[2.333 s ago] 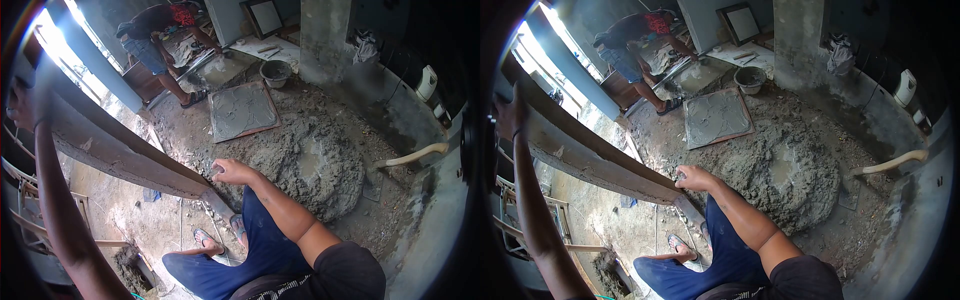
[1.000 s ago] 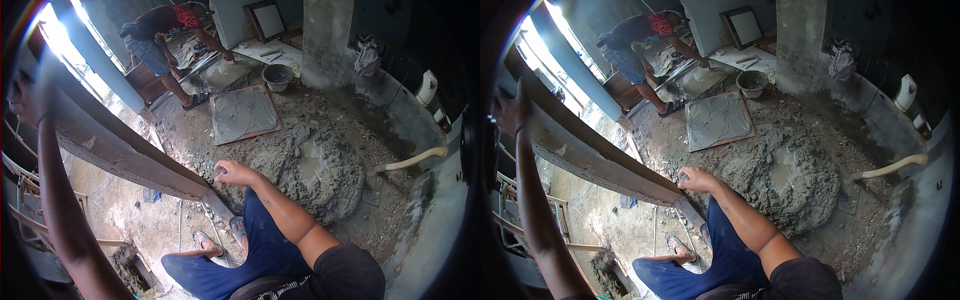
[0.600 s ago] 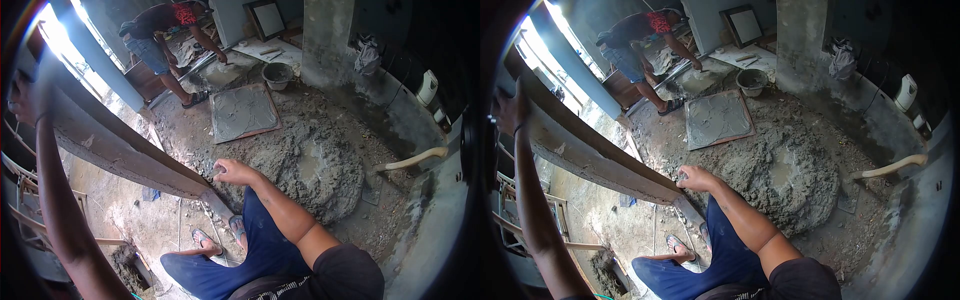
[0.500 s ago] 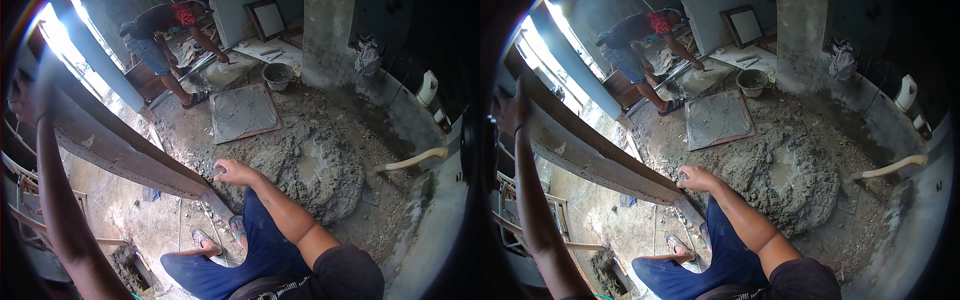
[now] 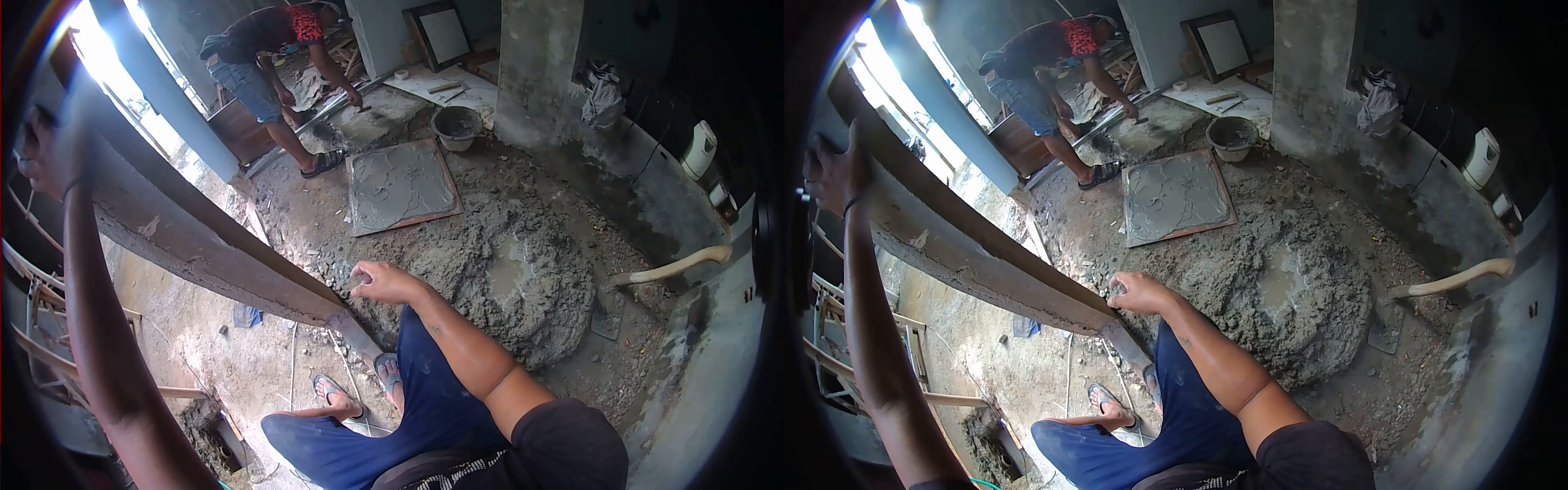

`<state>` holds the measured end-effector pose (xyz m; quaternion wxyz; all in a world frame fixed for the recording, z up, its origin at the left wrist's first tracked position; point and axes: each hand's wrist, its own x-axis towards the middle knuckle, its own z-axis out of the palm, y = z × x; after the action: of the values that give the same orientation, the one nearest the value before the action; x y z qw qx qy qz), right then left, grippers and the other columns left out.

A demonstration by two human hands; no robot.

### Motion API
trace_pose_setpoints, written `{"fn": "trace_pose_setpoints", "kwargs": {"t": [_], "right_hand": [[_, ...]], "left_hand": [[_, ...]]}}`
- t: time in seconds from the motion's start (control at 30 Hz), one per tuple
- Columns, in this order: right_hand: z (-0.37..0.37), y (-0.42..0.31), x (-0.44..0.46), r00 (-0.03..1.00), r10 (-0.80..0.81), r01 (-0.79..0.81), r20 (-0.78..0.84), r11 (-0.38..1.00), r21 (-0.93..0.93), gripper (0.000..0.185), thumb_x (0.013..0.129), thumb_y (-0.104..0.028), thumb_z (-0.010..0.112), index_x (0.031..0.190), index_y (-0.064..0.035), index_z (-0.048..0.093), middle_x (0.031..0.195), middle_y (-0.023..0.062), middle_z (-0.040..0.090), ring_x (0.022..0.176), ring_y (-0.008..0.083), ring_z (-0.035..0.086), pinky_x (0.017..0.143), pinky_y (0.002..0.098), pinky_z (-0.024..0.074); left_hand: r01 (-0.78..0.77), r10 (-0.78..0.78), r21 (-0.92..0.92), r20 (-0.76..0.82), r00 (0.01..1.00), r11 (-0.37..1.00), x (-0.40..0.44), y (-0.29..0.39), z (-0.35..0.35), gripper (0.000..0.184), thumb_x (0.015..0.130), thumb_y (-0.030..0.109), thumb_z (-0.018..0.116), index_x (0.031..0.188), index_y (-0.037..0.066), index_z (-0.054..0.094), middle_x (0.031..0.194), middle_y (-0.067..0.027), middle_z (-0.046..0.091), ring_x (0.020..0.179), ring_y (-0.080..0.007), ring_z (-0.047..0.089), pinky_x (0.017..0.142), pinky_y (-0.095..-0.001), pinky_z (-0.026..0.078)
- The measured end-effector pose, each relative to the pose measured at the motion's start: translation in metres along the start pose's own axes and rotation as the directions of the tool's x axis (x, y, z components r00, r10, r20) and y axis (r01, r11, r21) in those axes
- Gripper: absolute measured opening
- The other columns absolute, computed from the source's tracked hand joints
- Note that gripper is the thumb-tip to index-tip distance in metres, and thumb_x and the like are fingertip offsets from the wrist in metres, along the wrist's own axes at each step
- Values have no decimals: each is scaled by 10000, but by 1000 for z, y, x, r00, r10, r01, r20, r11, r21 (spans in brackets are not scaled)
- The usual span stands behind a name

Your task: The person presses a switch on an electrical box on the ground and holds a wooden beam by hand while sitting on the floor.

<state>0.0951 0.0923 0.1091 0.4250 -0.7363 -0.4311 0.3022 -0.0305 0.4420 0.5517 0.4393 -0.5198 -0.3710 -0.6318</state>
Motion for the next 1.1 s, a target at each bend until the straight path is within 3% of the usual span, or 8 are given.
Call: {"fn": "trace_pose_setpoints", "kwargs": {"t": [0.17,0.27,0.37,0.47,0.57,0.67,0.93,1.1], "right_hand": [[3,3,1,999,-32,31,-20,999,-16,510,796,-388,715,1164,-58,589,955,139,651,914,256,642,811,367,496],[-1,-3,-1,1000,3,-3,11,1000,-2,511,793,-356,720,1179,-48,586,1066,196,663,1003,318,645,858,390,498],[-1,-1,-1,1000,10,-10,11,1000,7,514,794,-358,719,1183,-50,584,1063,197,663,997,318,646,860,386,498],[3,4,1,1000,-9,9,-15,1000,0,506,794,-383,721,1156,-55,592,954,135,651,914,250,640,807,364,494],[5,8,3,1000,-20,20,-23,1000,-6,505,793,-377,723,1155,-50,590,948,133,649,904,244,638,800,359,495],[-2,-3,-1,1000,15,-15,16,1000,10,512,792,-349,718,1185,-48,584,1055,199,663,993,313,648,846,385,504],[-2,-2,-2,1000,6,-6,3,1000,30,512,793,-351,719,1178,-42,582,1045,202,663,985,308,650,847,378,504],[0,8,0,998,-51,53,-29,997,49,548,786,-356,727,1196,-25,579,1077,195,659,997,294,643,862,384,502]], "left_hand": [[15,-15,-3,5,1000,1000,0,0,0,1006,692,849,473,1493,260,325,1562,-81,253,1409,-373,244,1130,-504,207],[21,-22,44,17,1000,999,1,2,-2,1010,686,854,473,1493,266,324,1562,-84,256,1404,-377,250,1127,-506,213],[20,-20,15,-3,1000,1000,0,0,3,1008,686,856,469,1493,270,323,1563,-83,256,1399,-378,257,1124,-507,219],[11,-12,-31,-34,999,999,0,-2,5,1001,691,853,467,1493,271,325,1563,-77,260,1395,-378,267,1123,-508,220],[7,-10,-64,-46,999,998,0,0,1,989,698,844,468,1491,269,329,1562,-70,264,1391,-380,276,1122,-508,222],[0,-4,-80,-48,999,997,0,0,-1,977,705,834,470,1489,266,335,1564,-68,260,1391,-384,278,1122,-509,222],[-6,-1,-103,-60,998,995,1,0,-3,961,714,818,483,1487,265,339,1568,-70,246,1388,-409,269,1121,-517,217],[30,-26,-38,93,995,999,3,11,-30,936,725,769,529,1478,243,347,1538,-98,310,1377,-403,298,1099,-544,261]]}}
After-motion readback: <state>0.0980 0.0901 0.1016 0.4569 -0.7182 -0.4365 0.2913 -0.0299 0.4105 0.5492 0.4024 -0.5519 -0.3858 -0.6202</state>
